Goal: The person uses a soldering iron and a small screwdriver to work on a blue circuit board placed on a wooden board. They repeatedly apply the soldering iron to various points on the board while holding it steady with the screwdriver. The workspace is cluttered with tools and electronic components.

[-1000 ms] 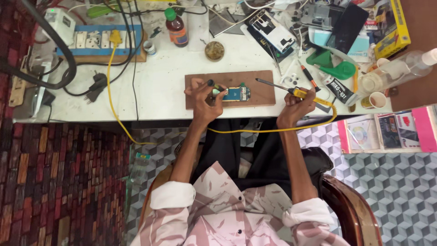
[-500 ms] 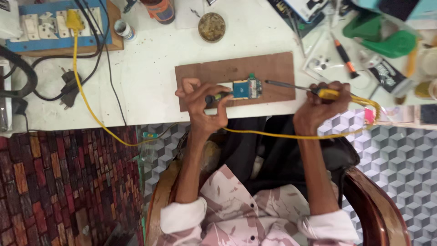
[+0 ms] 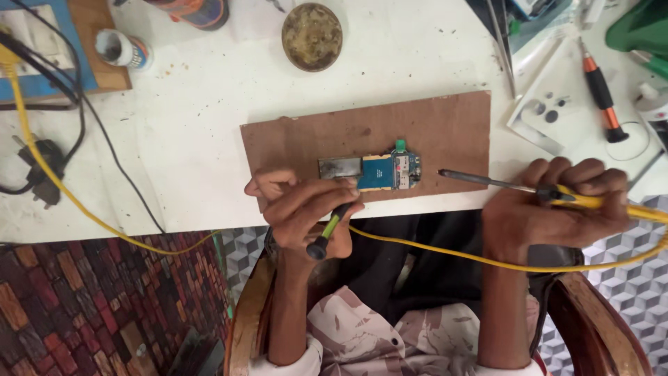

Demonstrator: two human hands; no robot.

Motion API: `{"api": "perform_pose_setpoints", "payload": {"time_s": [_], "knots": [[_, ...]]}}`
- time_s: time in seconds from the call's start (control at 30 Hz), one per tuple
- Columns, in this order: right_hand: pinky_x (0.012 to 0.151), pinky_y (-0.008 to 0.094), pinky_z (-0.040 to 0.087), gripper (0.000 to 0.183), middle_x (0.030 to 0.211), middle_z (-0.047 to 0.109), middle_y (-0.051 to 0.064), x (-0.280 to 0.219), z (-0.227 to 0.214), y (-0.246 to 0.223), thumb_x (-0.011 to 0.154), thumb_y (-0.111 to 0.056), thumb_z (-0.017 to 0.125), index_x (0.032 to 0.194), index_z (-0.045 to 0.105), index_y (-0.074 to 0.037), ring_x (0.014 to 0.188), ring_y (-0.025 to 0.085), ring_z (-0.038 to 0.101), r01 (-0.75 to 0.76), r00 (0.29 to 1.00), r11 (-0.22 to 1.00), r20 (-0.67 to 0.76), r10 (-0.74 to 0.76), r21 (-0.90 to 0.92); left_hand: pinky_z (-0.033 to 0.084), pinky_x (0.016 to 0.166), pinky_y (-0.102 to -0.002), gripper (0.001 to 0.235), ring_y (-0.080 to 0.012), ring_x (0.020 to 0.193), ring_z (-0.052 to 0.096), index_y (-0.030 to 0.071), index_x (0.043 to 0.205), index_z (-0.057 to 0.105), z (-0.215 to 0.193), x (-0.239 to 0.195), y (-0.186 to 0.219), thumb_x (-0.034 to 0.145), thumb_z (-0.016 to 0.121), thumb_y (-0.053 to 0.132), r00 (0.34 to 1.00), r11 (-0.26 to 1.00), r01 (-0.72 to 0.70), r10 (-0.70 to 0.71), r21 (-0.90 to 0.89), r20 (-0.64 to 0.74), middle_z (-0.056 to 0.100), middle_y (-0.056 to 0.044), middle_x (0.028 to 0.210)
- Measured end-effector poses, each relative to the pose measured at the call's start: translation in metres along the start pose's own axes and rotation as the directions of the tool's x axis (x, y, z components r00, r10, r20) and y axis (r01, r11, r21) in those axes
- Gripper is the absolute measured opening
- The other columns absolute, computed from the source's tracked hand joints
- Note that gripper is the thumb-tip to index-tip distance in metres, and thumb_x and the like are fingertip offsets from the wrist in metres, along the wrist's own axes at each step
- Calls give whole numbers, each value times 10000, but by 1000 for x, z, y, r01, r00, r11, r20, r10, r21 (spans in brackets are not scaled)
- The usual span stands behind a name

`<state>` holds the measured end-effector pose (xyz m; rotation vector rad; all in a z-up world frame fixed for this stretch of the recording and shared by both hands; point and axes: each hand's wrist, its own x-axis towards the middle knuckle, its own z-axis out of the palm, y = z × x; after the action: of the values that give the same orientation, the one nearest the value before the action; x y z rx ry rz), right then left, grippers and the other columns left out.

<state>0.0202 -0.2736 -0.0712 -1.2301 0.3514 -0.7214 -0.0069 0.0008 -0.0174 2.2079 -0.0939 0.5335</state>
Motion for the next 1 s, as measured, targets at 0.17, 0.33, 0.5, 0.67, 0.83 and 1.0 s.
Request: {"api": "perform_pose_setpoints", "payload": {"time_s": [0.17, 0.33, 0.5, 0.67, 0.83, 1.0], "knots": [[448, 235, 251, 322, 693, 285, 3, 10, 1, 11, 1124, -378, 413, 977, 355, -97, 479, 56, 189, 96, 989, 989, 123, -83, -108, 304, 975, -353, 150, -108, 831, 520, 234, 858, 788, 1, -2, -5, 806, 894, 325, 1000, 999, 14, -14, -53, 15, 781, 95, 871], [546, 203, 384, 288, 906, 433, 30, 16, -43, 29, 1140, -363, 400, 1137, 402, -74, 636, 53, 394, 74, 995, 995, 71, -69, -72, 310, 953, -346, 184, -95, 889, 485, 257, 896, 805, -6, -6, -7, 800, 851, 406, 996, 1000, 12, -12, 2, 88, 795, 116, 906], [623, 196, 414, 242, 970, 449, 45, 25, -89, 48, 1155, -278, 418, 1170, 378, -40, 722, 66, 438, 266, 963, 860, 160, -217, -436, 311, 939, -335, 185, -117, 923, 441, 260, 923, 805, -6, -5, -5, 826, 839, 414, 995, 1000, 4, -3, -6, 96, 792, 118, 912], [700, 188, 445, 208, 1035, 464, 60, 3, -119, 29, 1170, -194, 436, 1202, 354, -6, 809, 79, 482, 361, 931, 755, 265, -253, -547, 328, 981, -362, 189, -93, 911, 517, 244, 916, 806, -3, -6, -10, 824, 835, 407, 996, 998, -40, 44, -52, 78, 795, 90, 894], [785, 196, 472, 194, 1120, 475, 73, 3, -123, 40, 1186, -105, 418, 1266, 316, 39, 903, 89, 514, 545, 718, -369, 646, -259, -753, 334, 981, -345, 183, -121, 903, 510, 224, 916, 810, -5, -2, -8, 827, 862, 374, 993, 996, 15, -5, -84, 122, 801, 81, 894], [737, 198, 430, 177, 1041, 425, 74, 10, -86, 23, 1180, -164, 407, 1180, 317, -11, 839, 101, 460, 527, 849, 567, 406, -337, -632, 313, 990, -363, 184, -138, 900, 493, 226, 904, 797, -6, 0, -4, 811, 887, 355, 992, 995, 25, -13, -97, 122, 790, 73, 892]]}}
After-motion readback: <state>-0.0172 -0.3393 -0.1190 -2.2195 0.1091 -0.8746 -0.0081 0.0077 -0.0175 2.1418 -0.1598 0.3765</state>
